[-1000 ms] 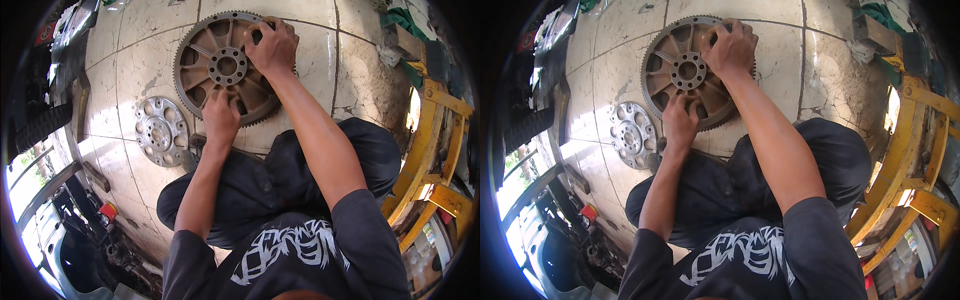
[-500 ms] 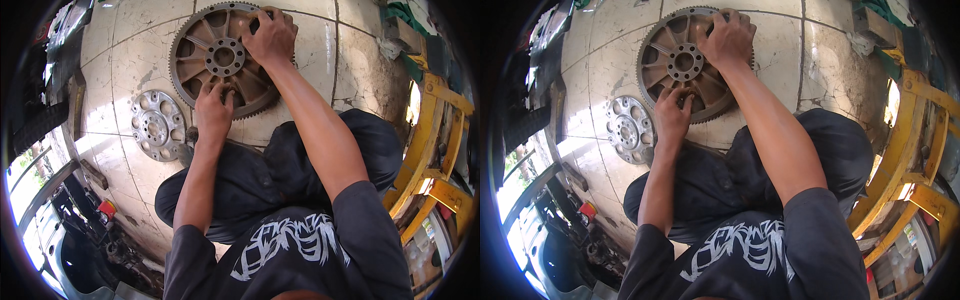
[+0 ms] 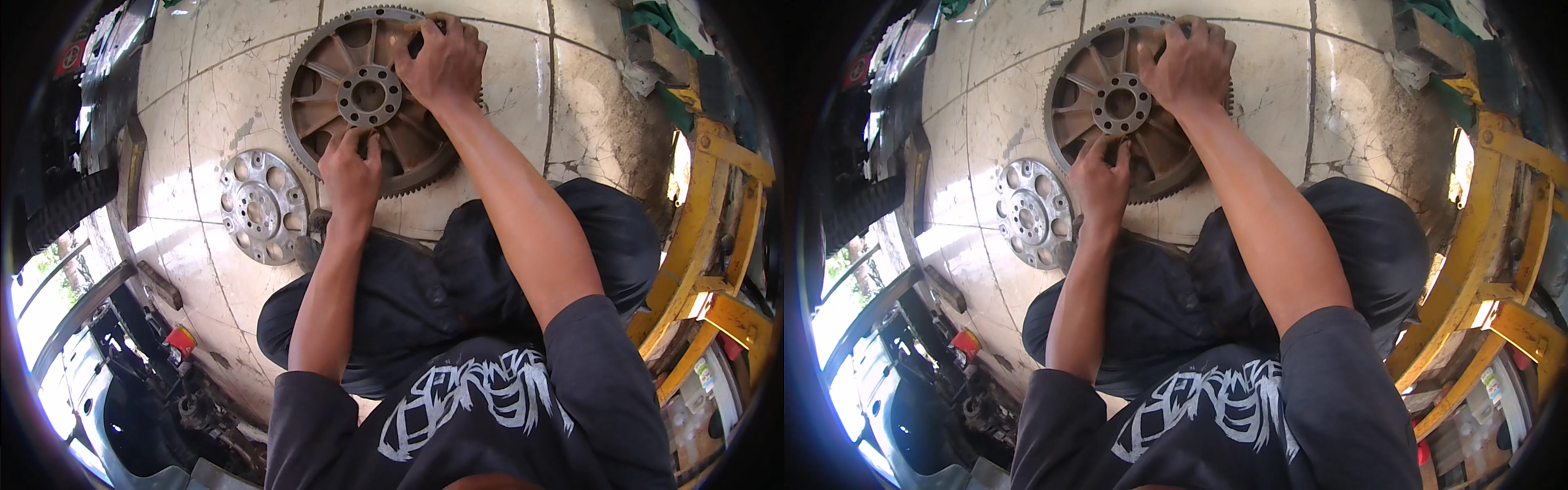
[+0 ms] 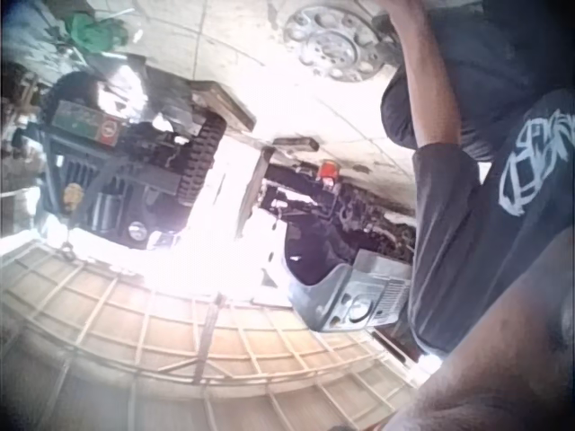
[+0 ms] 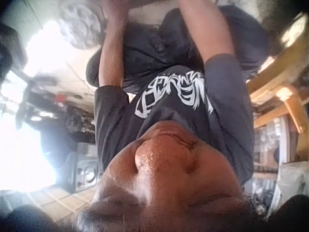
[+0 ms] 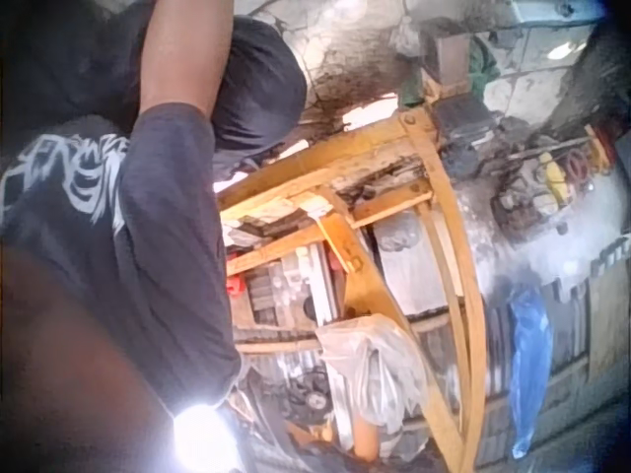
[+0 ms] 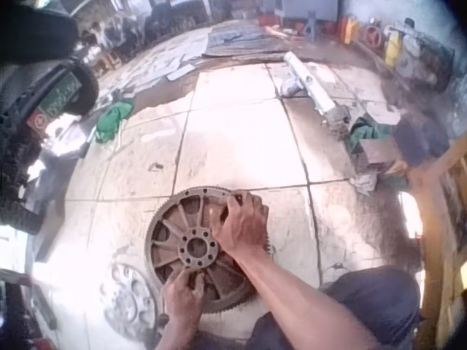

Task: The person scrubs a large metal flywheel on the floor using a small abrasive pad, focusing on the inner spokes and rim. A smaller metal disc sits nearby. The person repeatedly rubs different sections of the flywheel surface.

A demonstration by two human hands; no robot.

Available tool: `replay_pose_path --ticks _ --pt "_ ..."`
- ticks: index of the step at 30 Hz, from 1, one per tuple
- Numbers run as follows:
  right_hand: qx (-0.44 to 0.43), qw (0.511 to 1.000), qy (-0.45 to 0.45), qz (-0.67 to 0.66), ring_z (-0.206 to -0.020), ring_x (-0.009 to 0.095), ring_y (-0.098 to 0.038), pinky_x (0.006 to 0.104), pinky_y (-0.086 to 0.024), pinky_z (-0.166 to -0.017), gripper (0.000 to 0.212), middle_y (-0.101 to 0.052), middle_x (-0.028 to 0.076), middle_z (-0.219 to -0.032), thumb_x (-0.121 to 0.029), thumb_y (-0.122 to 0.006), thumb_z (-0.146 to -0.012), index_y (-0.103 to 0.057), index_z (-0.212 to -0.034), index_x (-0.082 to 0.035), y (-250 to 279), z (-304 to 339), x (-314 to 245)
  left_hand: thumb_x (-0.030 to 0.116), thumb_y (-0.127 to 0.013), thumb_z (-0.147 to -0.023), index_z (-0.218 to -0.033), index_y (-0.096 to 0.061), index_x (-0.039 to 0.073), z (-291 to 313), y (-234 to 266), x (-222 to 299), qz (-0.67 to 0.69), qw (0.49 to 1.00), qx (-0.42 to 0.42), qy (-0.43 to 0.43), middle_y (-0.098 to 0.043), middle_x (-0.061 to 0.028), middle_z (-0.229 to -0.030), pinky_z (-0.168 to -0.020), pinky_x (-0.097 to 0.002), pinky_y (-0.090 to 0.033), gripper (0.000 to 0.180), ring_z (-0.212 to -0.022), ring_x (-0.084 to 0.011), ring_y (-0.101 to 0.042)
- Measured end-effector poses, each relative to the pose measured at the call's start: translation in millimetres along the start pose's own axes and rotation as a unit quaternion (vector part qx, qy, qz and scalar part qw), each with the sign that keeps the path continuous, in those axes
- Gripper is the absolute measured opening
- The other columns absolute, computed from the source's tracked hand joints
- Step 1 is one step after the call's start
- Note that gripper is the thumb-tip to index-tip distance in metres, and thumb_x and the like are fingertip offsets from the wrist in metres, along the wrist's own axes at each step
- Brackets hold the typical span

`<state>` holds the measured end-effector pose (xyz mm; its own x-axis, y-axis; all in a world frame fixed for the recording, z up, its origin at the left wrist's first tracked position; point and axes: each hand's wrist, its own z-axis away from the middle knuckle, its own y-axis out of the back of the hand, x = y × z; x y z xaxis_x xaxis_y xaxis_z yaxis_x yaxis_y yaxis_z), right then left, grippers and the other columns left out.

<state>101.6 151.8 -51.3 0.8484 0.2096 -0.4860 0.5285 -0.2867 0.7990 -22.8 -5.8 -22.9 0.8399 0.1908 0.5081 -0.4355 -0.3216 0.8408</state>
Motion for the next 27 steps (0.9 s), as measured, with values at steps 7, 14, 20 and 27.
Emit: replay_pose_path --ticks 7,14,20,27 --pt "0.007 1.000 0.003 -0.006 -0.117 0.034 -0.062 0.0502 -0.046 -0.102 0.044 -0.069 0.012 -0.124 -0.048 -0.074 -0.088 -0.080 -0.112 -0.013 -2 -3 0 0.008 -0.079 -0.088 -0.101 -0.080 0.004 10 0 -3 0.047 0.998 -0.021 -0.028 -0.076 -0.0187 -0.100 -0.081 -0.0446 -0.058 0.014 -0.090 -0.0378 -0.074" --pt "0.013 1.000 0.004 -0.022 -0.117 0.035 -0.062 0.0501 -0.046 -0.104 0.043 -0.069 0.013 -0.124 -0.049 -0.074 -0.087 -0.081 -0.111 -0.013 -4 0 3 0.007 -0.079 -0.087 -0.102 -0.078 0.002 11 -1 -1 0.043 0.998 -0.036 -0.036 -0.076 -0.0193 -0.102 -0.083 -0.0446 -0.058 0.016 -0.091 -0.0387 -0.074" --pt "0.009 1.000 0.005 -0.008 -0.118 0.035 -0.062 0.0505 -0.046 -0.103 0.042 -0.069 0.012 -0.125 -0.049 -0.074 -0.087 -0.081 -0.110 -0.014 -5 -7 5 0.007 -0.078 -0.088 -0.103 -0.078 0.001 4 -4 3 0.049 0.998 -0.015 -0.035 -0.076 -0.0183 -0.102 -0.080 -0.0441 -0.059 0.016 -0.089 -0.0382 -0.074" --pt "-0.003 1.000 -0.002 0.014 -0.118 0.035 -0.062 0.0509 -0.046 -0.104 0.043 -0.069 0.012 -0.125 -0.049 -0.074 -0.088 -0.081 -0.111 -0.014 -5 5 1 0.007 -0.078 -0.088 -0.103 -0.078 0.000 0 -2 -2 0.012 0.999 -0.011 -0.046 -0.076 -0.0190 -0.101 -0.079 -0.0436 -0.059 0.017 -0.089 -0.0378 -0.074"
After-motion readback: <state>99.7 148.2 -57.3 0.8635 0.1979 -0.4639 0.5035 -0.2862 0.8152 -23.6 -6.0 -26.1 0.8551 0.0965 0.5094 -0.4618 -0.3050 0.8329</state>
